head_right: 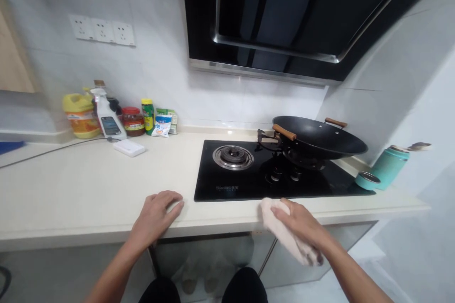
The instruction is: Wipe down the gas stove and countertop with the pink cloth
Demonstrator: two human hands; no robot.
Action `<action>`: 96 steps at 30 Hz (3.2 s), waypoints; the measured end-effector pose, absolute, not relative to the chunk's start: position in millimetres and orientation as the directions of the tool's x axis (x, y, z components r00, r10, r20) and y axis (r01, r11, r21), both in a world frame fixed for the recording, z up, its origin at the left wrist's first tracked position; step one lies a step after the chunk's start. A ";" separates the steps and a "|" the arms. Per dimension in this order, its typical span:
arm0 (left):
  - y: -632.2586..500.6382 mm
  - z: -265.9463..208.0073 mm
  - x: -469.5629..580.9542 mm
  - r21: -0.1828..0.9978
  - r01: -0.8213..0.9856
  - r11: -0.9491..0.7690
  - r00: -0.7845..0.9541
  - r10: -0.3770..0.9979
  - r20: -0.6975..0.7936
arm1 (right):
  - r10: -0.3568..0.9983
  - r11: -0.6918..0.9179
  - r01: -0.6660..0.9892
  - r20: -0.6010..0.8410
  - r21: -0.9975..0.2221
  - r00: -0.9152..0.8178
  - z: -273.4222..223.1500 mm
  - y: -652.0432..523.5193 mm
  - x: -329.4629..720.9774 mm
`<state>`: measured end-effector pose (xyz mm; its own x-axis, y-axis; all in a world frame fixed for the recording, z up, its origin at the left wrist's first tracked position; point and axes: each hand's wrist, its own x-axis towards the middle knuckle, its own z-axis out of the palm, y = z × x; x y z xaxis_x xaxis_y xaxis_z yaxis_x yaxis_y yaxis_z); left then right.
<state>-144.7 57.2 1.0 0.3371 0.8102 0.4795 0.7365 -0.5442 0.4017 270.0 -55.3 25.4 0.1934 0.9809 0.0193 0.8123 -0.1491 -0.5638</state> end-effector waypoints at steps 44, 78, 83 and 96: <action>67.8 -16.6 -149.7 0.575 0.723 -0.384 -0.059 0.794 0.605 | 0.830 0.554 0.788 0.251 -0.268 -0.498 13.1 54.0 71.4; 69.3 -14.3 -147.3 0.331 0.808 -0.487 0.199 0.755 0.624 | 0.824 -0.409 0.847 0.262 -0.339 0.503 23.1 211.9 254.2; 70.5 -12.6 -145.0 0.319 0.837 -0.445 0.191 0.783 0.592 | 0.866 -0.365 0.880 0.238 -0.304 0.441 25.7 183.9 246.1; 71.9 -3.7 -142.9 0.296 0.862 -0.412 0.226 0.834 0.503 | 0.949 0.310 0.873 0.179 -0.378 -0.260 11.0 15.4 145.7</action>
<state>-142.9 71.9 -3.7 0.2256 0.8342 0.5032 0.8617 -0.4118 0.2963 145.7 15.4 11.0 -0.2596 0.9491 0.1785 0.8726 0.3097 -0.3776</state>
